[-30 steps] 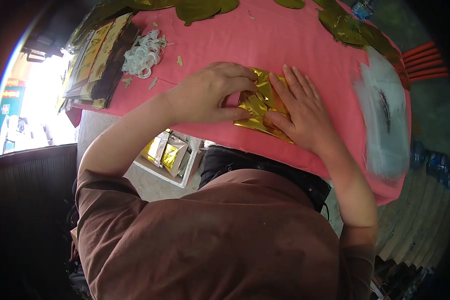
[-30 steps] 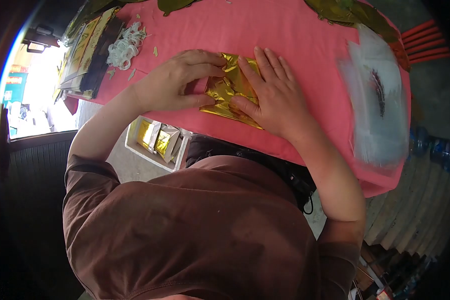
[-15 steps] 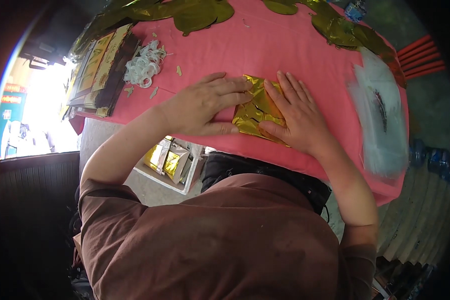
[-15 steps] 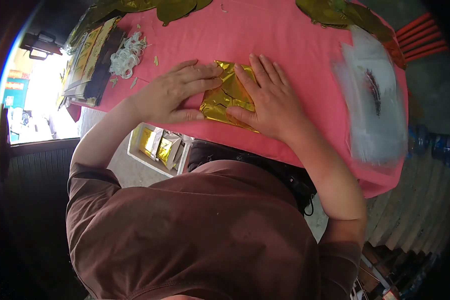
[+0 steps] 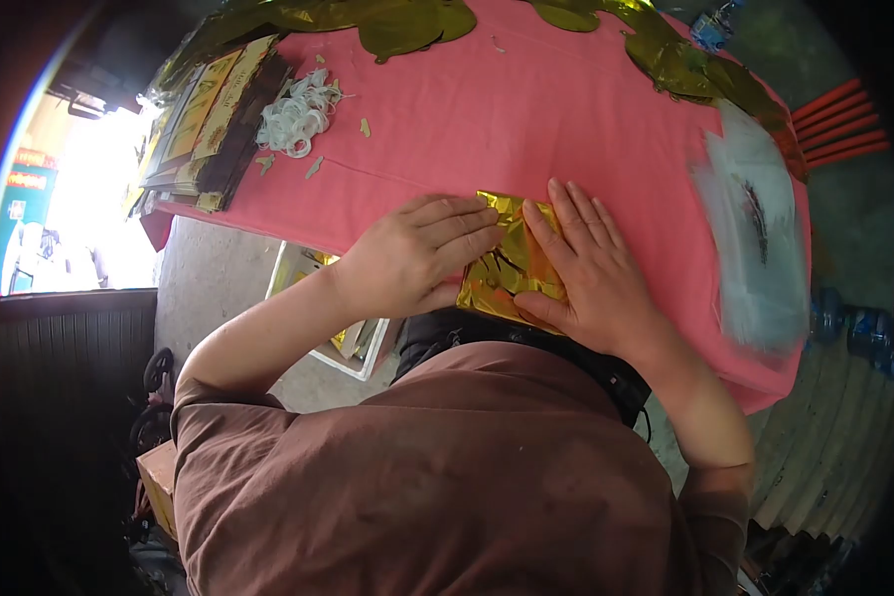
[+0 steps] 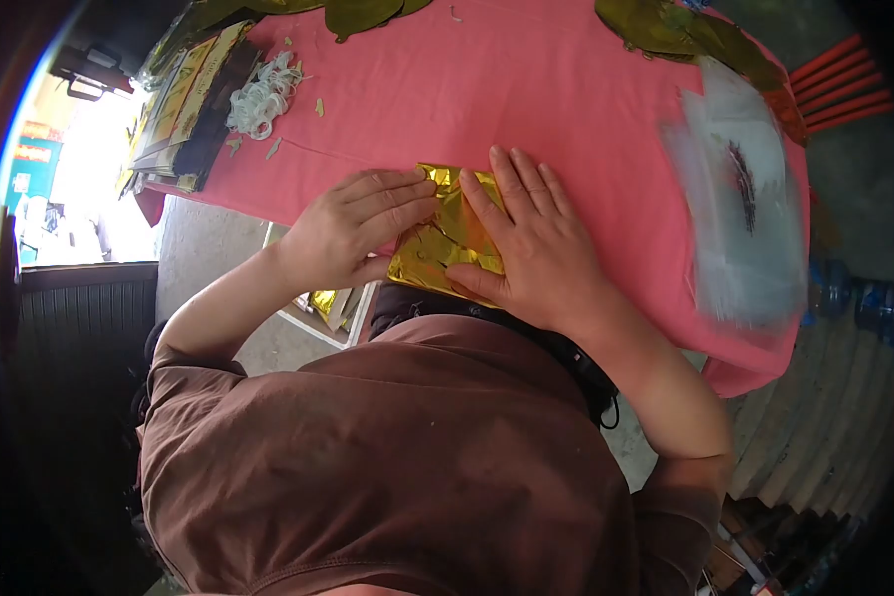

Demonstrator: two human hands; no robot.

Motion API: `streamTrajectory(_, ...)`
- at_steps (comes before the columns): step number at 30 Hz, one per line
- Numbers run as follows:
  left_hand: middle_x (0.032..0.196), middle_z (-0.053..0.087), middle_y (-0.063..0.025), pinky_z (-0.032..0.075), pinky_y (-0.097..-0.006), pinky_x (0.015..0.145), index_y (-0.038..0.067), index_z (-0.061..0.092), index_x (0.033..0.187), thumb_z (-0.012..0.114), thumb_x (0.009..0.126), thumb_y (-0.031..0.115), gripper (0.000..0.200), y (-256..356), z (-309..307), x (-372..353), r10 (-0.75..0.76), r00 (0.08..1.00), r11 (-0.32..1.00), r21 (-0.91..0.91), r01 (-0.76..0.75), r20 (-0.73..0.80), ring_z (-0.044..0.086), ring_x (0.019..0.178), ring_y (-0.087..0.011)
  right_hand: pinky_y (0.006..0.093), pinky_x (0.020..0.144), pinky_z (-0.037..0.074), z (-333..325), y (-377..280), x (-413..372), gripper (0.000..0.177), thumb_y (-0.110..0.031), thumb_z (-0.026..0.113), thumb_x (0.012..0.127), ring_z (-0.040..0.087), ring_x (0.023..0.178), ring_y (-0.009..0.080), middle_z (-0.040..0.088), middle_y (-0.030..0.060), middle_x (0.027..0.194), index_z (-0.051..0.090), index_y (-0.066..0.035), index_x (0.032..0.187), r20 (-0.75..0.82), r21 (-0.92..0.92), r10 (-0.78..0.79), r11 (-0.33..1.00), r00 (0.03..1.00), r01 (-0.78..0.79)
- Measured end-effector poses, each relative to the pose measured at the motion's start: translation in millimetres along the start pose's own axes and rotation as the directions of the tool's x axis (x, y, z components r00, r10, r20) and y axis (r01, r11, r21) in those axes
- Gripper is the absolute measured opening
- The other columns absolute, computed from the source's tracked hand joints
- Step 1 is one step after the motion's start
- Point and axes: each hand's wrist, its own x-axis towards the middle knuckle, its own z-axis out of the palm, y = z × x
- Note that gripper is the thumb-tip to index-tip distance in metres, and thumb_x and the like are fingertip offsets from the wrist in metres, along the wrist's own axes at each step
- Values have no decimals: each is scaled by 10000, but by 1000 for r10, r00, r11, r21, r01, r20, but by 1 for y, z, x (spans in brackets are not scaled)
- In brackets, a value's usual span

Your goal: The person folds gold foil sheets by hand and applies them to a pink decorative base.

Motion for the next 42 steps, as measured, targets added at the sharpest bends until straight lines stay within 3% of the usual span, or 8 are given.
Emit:
streamTrajectory(8, 1065, 627, -120, 489, -371, 854, -1, 588, 1089, 633, 712, 165, 414, -8, -8, 14, 164, 986, 962, 216, -168, 36, 604, 998, -270, 423, 1121, 131, 2, 9, -2, 701, -473, 392, 930, 190, 1379, 318, 203, 226, 1472, 223, -6, 1425, 15, 73, 55, 996, 998, -56)
streamTrajectory(11, 978, 649, -92, 502, -350, 822, 17, 607, 1033, 651, 653, 126, 397, -14, -5, 15, 168, 982, 960, 239, -143, -86, 625, 925, -240, 382, 1119, 152, -3, 33, -7, 569, -328, 348, 975, 240, 1371, 253, 279, 196, 1456, 240, 24, 1409, -20, 559, 112, 825, 993, -82)
streamTrajectory(14, 887, 662, -93, 519, -333, 751, 7, 621, 1007, 642, 700, 53, 311, -21, -10, 13, -49, 990, 998, -50, 43, -129, 649, 825, -254, 315, 1084, 250, -12, 57, -11, 478, -87, 381, 932, 381, 1293, 188, 440, 129, 1362, 286, 31, 1385, 9, 982, 331, 177, 943, -71)
streamTrajectory(15, 887, 662, -93, 519, -333, 751, 7, 621, 1007, 642, 700, 53, 311, -19, -11, 16, -43, 990, 998, -42, 37, -137, 649, 825, -254, 315, 1084, 250, -13, 59, -12, 478, -87, 381, 932, 381, 1293, 188, 440, 129, 1362, 286, 31, 1385, -2, 980, 330, 187, 944, -63)
streamTrajectory(17, 838, 679, -91, 519, -286, 670, -21, 631, 993, 594, 814, 24, 188, -10, -12, 24, -440, 886, 827, -451, 337, -145, 661, 742, -212, 314, 1037, 325, -18, 56, -13, 444, -59, 452, 905, 450, 1226, 191, 479, 127, 1310, 367, 26, 1333, 58, 989, 400, 102, 915, -107)
streamTrajectory(23, 916, 667, -135, 541, -266, 692, -91, 591, 1022, 533, 917, 115, 238, -11, 23, 70, -568, 791, 35, -954, 298, 226, 657, 770, -165, 302, 879, 459, -15, 57, 14, 290, -131, 574, 887, 580, 984, 137, 596, 63, 1107, 538, -11, 1148, 170, 973, 403, -211, 899, -90)
streamTrajectory(30, 1064, 625, -185, 538, -345, 799, -53, 548, 1093, 523, 916, 137, 261, -16, 32, 92, -475, 767, -539, -831, 135, 432, 645, 920, -247, 241, 746, 475, -9, 75, 24, 189, -140, 644, 852, 601, 815, 98, 650, 27, 888, 625, -17, 995, 91, 995, 560, -87, 824, -51)
streamTrajectory(42, 1088, 629, -149, 505, -331, 874, -33, 530, 1174, 530, 916, 124, 302, -30, 27, 80, -443, 825, -436, -889, 142, 349, 637, 957, -241, 219, 636, 457, 1, 88, 16, 161, -143, 663, 836, 579, 728, 85, 636, 28, 866, 624, -21, 934, 64, 998, 513, -48, 856, -46)
